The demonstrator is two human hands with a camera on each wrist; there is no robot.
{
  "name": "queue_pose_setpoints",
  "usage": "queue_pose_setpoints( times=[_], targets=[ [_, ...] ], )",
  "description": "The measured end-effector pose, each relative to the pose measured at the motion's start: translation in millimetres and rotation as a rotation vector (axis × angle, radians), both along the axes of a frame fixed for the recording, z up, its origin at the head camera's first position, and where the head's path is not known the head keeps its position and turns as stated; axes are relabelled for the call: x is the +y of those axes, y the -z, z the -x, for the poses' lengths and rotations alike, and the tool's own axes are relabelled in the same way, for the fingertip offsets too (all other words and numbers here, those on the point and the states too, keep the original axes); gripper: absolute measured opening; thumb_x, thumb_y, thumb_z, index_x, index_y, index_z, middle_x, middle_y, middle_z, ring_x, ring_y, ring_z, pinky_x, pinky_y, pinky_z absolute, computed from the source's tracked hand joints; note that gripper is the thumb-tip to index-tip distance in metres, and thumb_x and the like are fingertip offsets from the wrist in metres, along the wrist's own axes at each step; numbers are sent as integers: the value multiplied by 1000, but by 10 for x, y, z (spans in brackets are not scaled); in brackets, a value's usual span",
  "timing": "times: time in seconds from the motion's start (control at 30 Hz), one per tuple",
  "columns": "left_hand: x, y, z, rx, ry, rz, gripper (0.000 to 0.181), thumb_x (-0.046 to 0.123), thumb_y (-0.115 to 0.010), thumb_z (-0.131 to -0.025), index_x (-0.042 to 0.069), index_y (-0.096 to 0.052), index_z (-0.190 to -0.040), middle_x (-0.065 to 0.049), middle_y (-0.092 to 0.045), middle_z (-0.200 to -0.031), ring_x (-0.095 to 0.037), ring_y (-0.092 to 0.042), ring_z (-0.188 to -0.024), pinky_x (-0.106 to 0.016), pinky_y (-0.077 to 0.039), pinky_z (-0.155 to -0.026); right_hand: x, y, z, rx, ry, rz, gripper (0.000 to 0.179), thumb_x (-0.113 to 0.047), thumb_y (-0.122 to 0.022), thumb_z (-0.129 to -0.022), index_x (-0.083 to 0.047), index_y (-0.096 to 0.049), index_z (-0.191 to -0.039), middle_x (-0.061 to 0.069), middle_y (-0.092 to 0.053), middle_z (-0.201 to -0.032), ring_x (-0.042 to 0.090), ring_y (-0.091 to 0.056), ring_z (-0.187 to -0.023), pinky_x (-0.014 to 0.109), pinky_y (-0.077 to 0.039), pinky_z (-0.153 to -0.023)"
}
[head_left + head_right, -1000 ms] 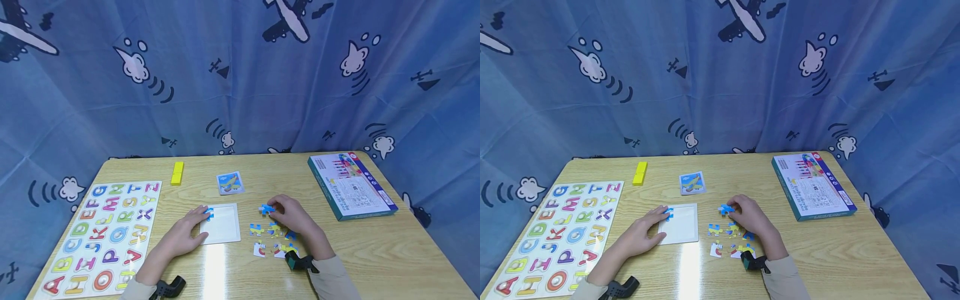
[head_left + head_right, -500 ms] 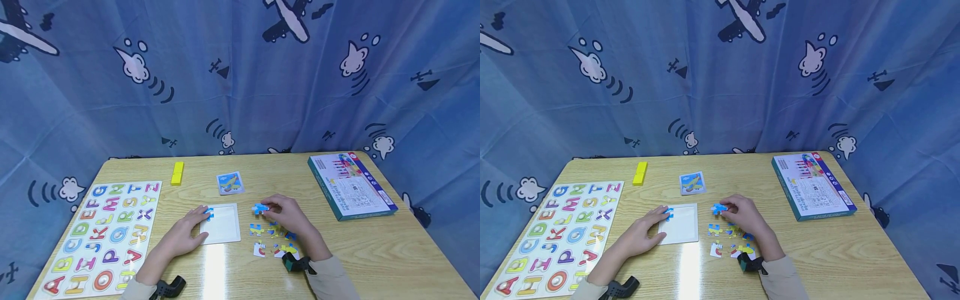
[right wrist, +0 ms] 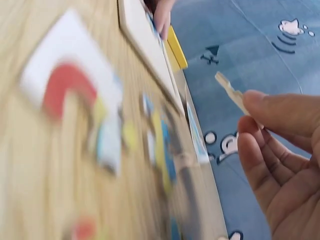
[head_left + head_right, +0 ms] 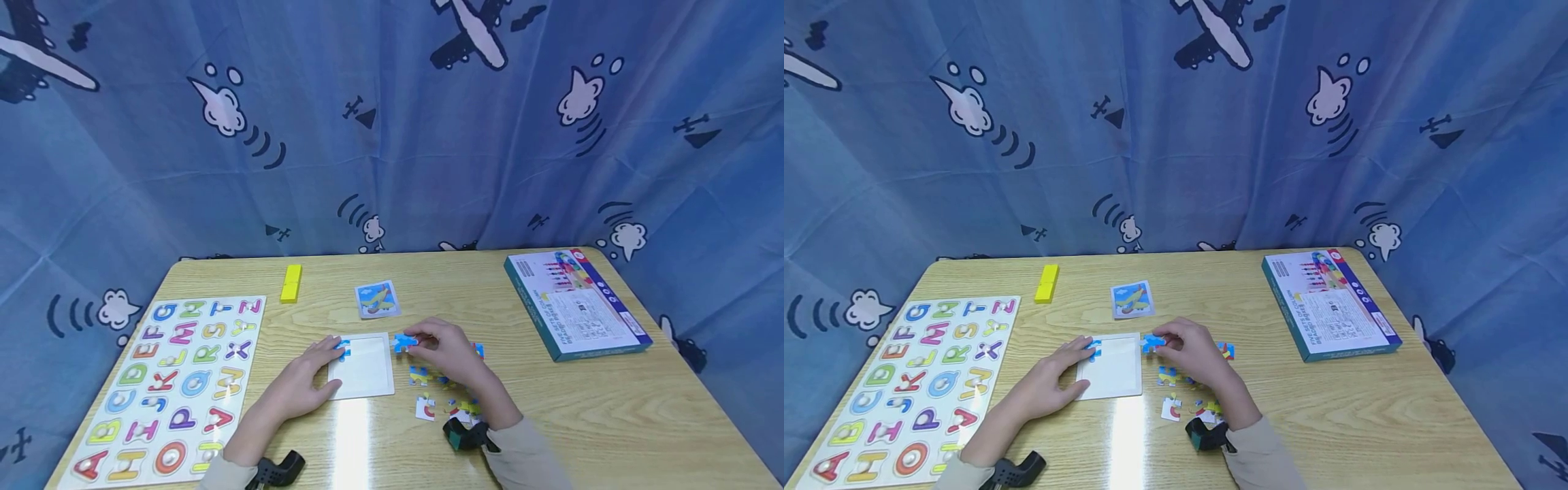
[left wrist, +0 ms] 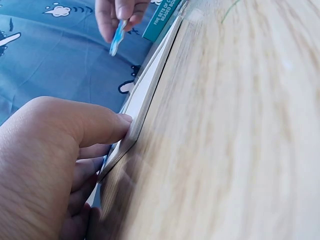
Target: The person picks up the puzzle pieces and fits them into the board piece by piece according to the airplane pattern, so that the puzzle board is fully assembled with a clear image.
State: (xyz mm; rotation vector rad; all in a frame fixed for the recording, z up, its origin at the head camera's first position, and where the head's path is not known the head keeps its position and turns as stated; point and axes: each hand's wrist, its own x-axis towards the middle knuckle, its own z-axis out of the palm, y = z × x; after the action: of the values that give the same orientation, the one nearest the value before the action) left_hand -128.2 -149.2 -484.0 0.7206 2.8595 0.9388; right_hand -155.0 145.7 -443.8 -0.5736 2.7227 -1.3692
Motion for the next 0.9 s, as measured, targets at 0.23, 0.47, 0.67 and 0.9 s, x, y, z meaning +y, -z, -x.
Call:
queue_pose_setpoints(
  times=[0.23,0.47,0.67,0.9],
  targets=[
    [1,4,5,4,5,-1,53,28,-66,-87,13,-53,-136,-2,-41,-149,-24,-33,-140,-47,-32,-114,-272,-19,33,22,-13,-25,25,-11,-70,-85,-6,-70,-109,2,-65,-102,9,-57,-83,20,-56,-75],
    [-7,1,10,6,-4,11,52,28,-66,-87,14,-53,-136,-2,-41,-149,-25,-33,-140,-48,-32,-114,-496,-11,66,35,-21,-74,24,-11,-68,-86,-5,-70,-109,3,-64,-101,9,-55,-82,20,-53,-71],
    [-13,-6,12,10,3,11,52,28,-65,-87,13,-54,-136,-3,-41,-149,-25,-34,-140,-48,-31,-114,-641,34,91,43,-37,-129,24,-12,-67,-87,-6,-69,-110,3,-63,-99,10,-54,-80,19,-51,-69],
    [-13,5,20,26,22,11,52,28,-66,-87,13,-54,-135,-4,-42,-148,-23,-34,-140,-45,-28,-117,-779,71,88,39,-43,-165,24,-9,-65,-88,-3,-69,-111,6,-63,-103,11,-53,-80,19,-49,-67]
  ],
)
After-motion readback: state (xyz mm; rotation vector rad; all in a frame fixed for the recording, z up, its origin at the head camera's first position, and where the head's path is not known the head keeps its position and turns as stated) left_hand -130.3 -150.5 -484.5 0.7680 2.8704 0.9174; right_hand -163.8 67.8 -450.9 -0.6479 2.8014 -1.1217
